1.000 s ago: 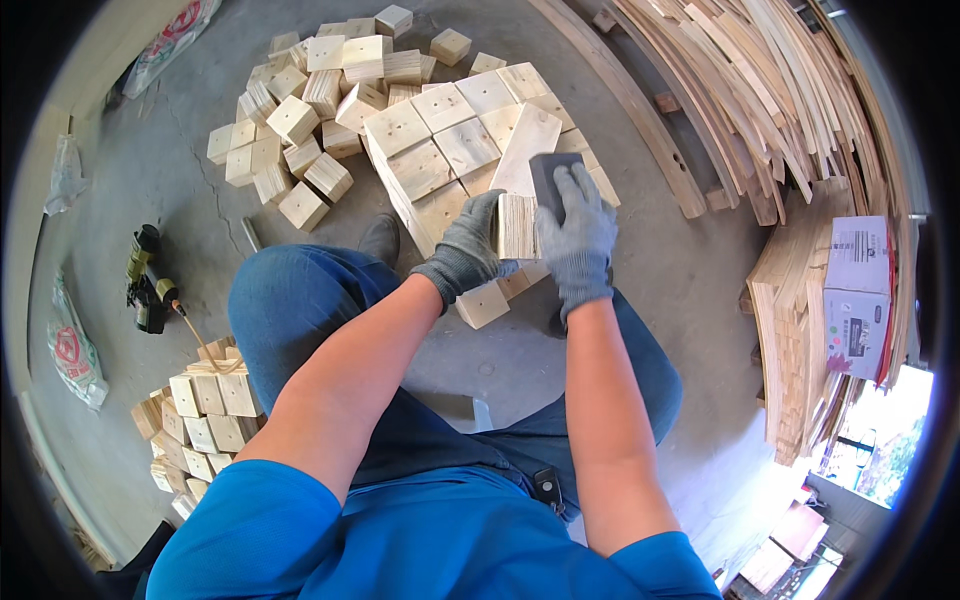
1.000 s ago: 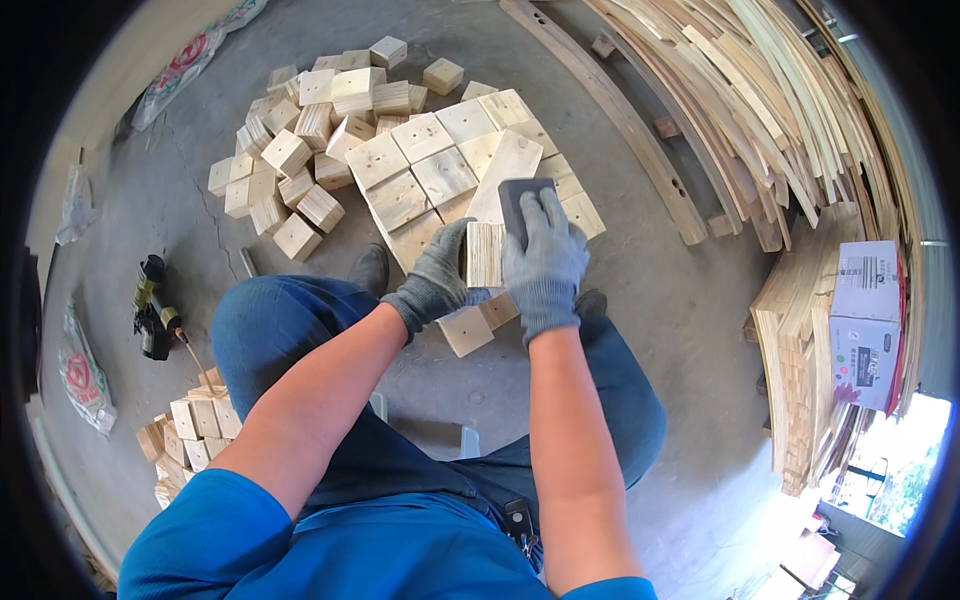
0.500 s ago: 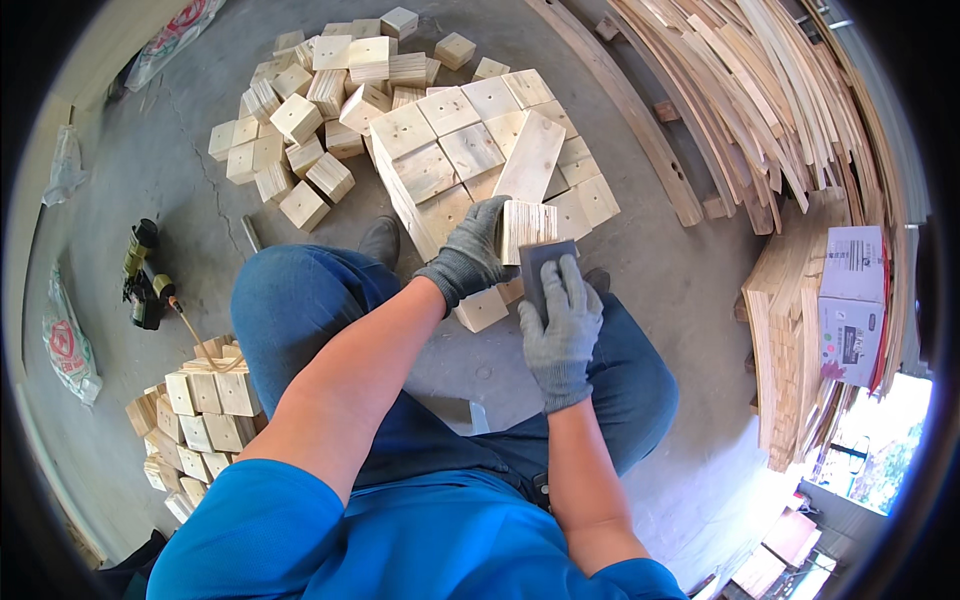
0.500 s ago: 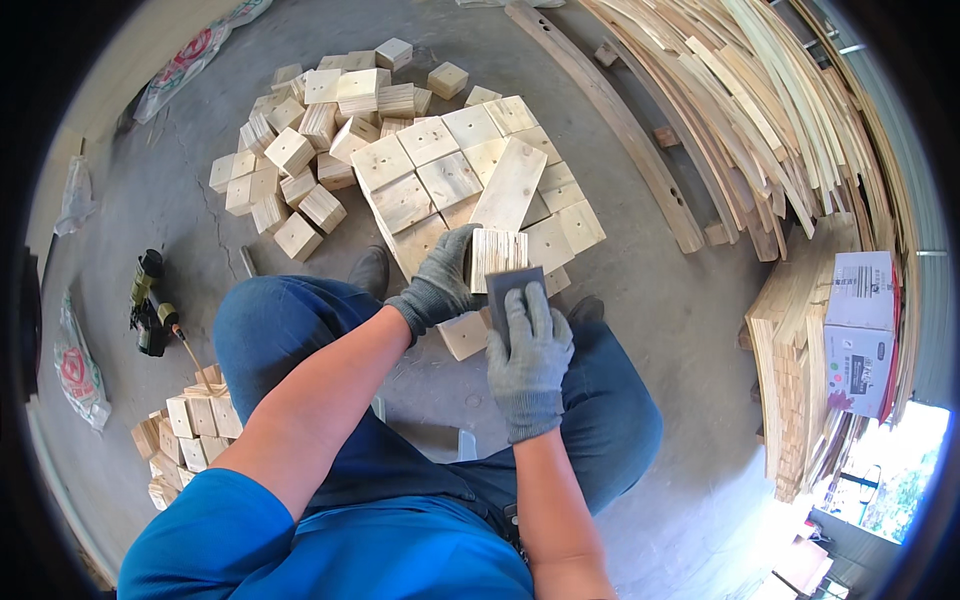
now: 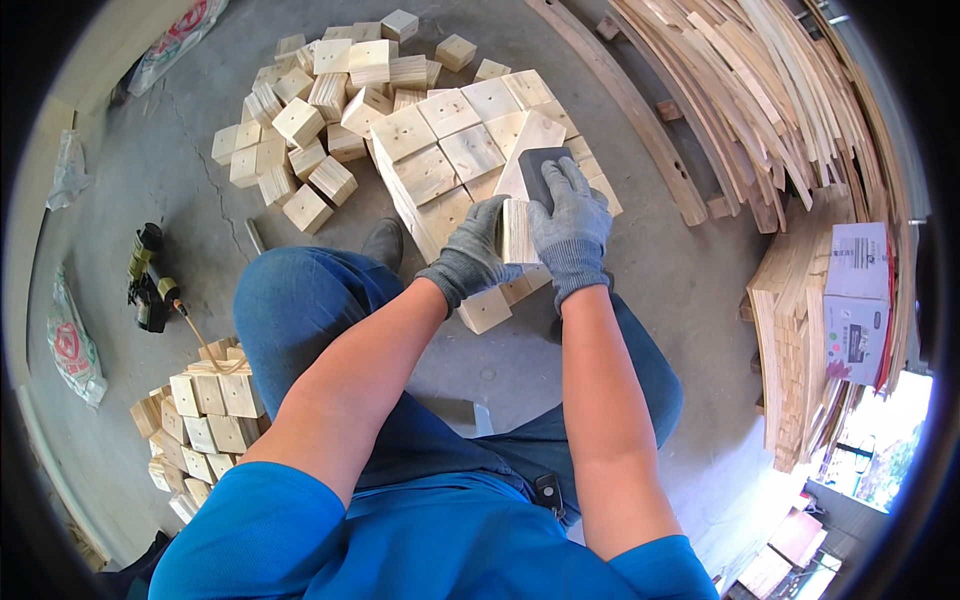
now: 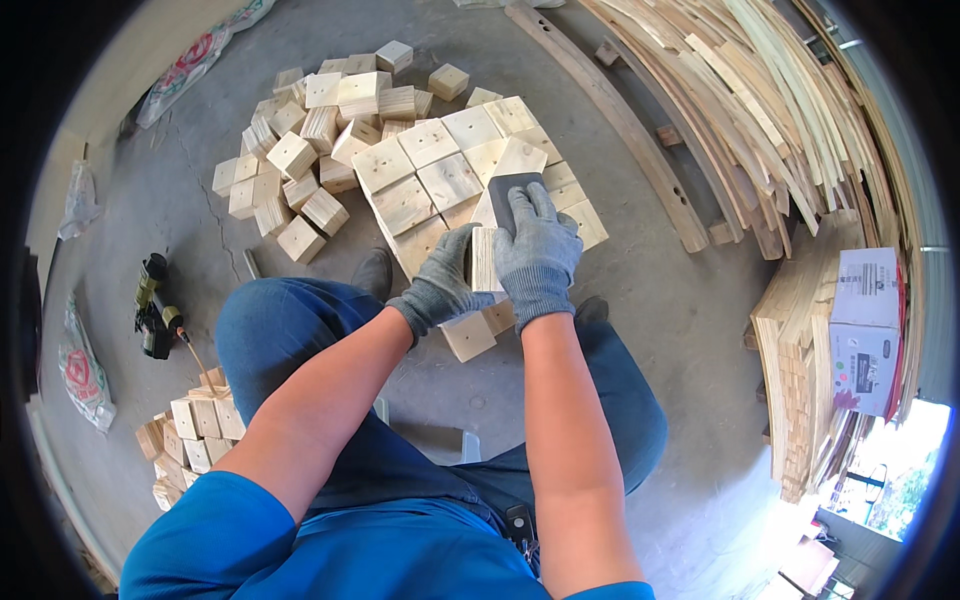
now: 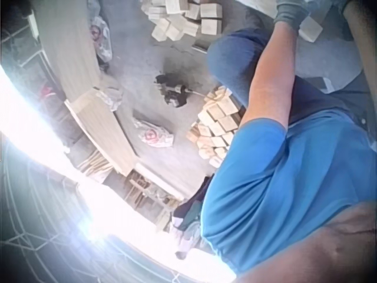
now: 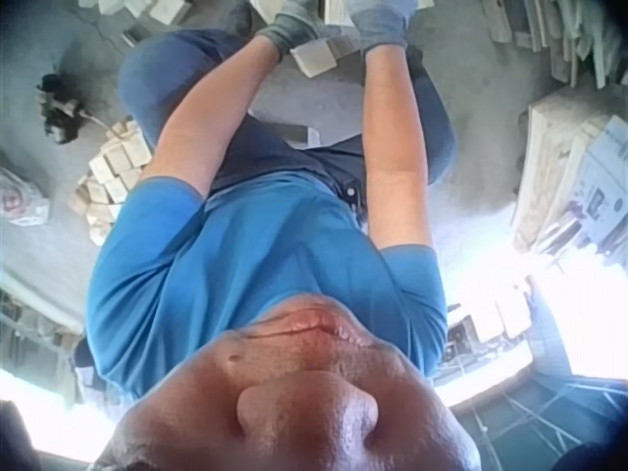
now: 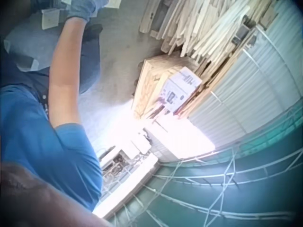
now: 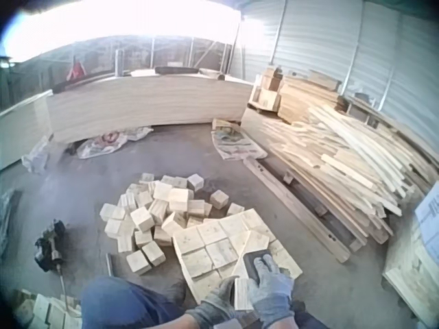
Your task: The person sits on the floor and sands small wooden blocks one at a time using a sanding block. They pick up each block, sand its surfaces, and place it back into a pile.
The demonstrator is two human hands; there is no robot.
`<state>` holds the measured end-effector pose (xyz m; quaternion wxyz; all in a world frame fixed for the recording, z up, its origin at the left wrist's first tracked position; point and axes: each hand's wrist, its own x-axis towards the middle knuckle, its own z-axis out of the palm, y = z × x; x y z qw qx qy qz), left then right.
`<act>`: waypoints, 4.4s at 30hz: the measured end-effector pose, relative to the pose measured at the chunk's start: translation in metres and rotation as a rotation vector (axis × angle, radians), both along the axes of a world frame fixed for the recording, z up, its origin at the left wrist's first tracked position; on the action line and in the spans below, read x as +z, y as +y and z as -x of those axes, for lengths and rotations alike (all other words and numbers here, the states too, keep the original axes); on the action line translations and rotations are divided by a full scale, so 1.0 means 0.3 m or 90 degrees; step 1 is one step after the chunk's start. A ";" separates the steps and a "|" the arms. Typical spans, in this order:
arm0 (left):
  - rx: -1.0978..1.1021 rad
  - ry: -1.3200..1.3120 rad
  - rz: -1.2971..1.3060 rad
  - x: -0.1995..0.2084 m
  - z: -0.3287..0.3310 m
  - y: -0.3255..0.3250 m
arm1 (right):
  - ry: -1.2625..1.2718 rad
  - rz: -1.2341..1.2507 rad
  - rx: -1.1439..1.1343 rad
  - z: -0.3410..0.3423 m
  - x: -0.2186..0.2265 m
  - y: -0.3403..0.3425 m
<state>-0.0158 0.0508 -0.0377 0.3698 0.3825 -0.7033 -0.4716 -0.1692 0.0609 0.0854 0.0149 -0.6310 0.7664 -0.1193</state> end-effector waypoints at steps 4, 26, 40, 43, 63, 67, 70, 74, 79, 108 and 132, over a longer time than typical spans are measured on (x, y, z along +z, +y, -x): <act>-0.007 -0.012 0.008 0.007 -0.008 0.001 | 0.005 0.018 0.000 -0.027 0.004 0.066; -0.015 -0.003 0.015 -0.002 -0.011 -0.001 | 0.030 0.074 0.034 -0.070 -0.028 0.043; -0.009 0.009 -0.010 -0.006 -0.007 0.002 | 0.011 0.045 0.058 -0.136 0.021 0.456; 0.001 -0.001 0.005 -0.015 0.002 0.005 | 0.008 0.049 0.054 -0.131 0.006 0.524; -0.008 -0.049 0.007 0.009 -0.016 0.002 | -0.006 0.066 0.022 -0.066 -0.023 0.115; -0.012 -0.030 0.007 -0.001 -0.004 -0.006 | -0.002 0.063 0.047 -0.124 0.008 0.333; 0.003 0.008 0.006 -0.006 0.002 0.000 | -0.033 0.055 0.053 -0.149 0.022 0.469; 0.017 0.035 -0.009 -0.028 0.015 0.004 | -0.061 0.057 0.061 -0.147 0.021 0.507; 0.003 0.029 -0.004 -0.028 0.012 0.000 | -0.012 0.073 0.065 -0.120 0.006 0.352; 0.008 0.026 0.003 -0.060 0.006 -0.005 | -0.008 0.066 0.060 -0.121 0.012 0.314; 0.019 -0.014 0.011 -0.007 0.006 0.013 | -0.049 0.076 0.086 -0.111 0.013 0.492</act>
